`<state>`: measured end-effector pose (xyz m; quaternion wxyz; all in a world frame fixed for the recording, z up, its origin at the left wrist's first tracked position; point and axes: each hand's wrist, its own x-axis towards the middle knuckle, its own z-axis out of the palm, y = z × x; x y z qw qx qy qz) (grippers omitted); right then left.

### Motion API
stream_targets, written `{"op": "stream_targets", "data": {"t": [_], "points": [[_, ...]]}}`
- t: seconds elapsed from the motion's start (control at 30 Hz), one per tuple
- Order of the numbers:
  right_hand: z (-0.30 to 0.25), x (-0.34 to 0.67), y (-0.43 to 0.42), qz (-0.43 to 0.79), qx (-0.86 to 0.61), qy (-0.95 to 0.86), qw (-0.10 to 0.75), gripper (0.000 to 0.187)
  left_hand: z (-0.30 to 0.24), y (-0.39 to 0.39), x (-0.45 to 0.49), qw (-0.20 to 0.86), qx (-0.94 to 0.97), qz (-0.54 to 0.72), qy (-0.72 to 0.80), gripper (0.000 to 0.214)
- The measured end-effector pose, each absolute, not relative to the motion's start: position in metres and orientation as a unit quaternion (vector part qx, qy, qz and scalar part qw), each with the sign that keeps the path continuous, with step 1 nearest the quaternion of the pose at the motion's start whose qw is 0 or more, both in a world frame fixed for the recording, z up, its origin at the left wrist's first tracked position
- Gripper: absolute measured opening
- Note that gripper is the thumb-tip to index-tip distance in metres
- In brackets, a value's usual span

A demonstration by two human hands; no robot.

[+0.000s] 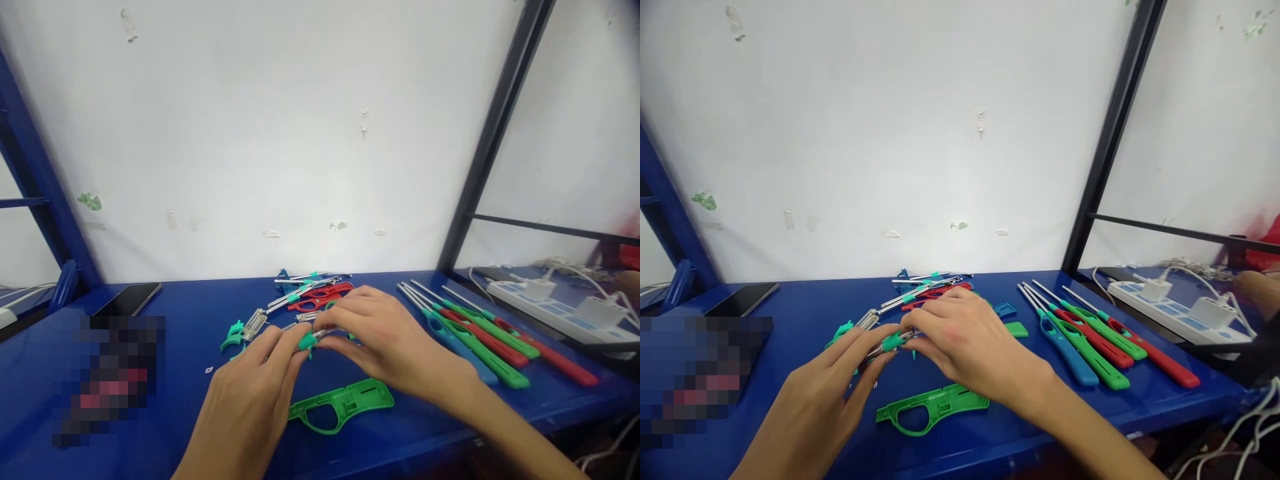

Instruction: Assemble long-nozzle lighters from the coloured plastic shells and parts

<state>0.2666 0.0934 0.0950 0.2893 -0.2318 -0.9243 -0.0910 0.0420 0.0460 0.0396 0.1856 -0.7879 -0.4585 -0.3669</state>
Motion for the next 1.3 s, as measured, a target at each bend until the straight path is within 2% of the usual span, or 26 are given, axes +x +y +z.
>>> {"op": "stream_targets", "data": {"t": [0.07,0.17,0.2,0.33,0.53,0.67,0.93,1.13,1.3], "points": [[0.089,0.27,0.088,-0.019,-0.271,-0.908,0.32,0.025,0.04,0.044,0.038,0.147,-0.797,-0.37,-0.453,0.029],[0.08,0.277,0.081,0.092,-0.326,-0.879,0.337,0.052,0.042,0.042,0.031,0.085,-0.811,-0.357,-0.456,0.031],[0.077,0.279,0.08,0.122,-0.339,-0.87,0.336,0.053,0.042,0.041,0.029,0.061,-0.815,-0.347,-0.46,0.031],[0.062,0.28,0.077,0.187,-0.353,-0.858,0.323,0.037,0.047,0.039,0.022,-0.01,-0.828,-0.308,-0.468,0.03],[0.046,0.27,0.081,0.22,-0.326,-0.839,0.377,0.018,0.048,0.039,0.015,-0.037,-0.833,-0.293,-0.468,0.029],[0.044,0.269,0.081,0.216,-0.302,-0.842,0.391,0.012,0.048,0.036,0.014,-0.043,-0.837,-0.275,-0.47,0.032],[0.04,0.265,0.081,0.156,-0.285,-0.861,0.391,0.016,0.049,0.034,0.013,-0.076,-0.827,-0.231,-0.507,0.032],[0.039,0.263,0.079,0.168,-0.295,-0.862,0.377,0.016,0.051,0.039,0.015,-0.136,-0.835,-0.218,-0.487,0.024],[0.041,0.27,0.074,0.189,-0.337,-0.851,0.356,0.031,0.057,0.038,0.01,-0.153,-0.831,-0.224,-0.485,0.022]]}}
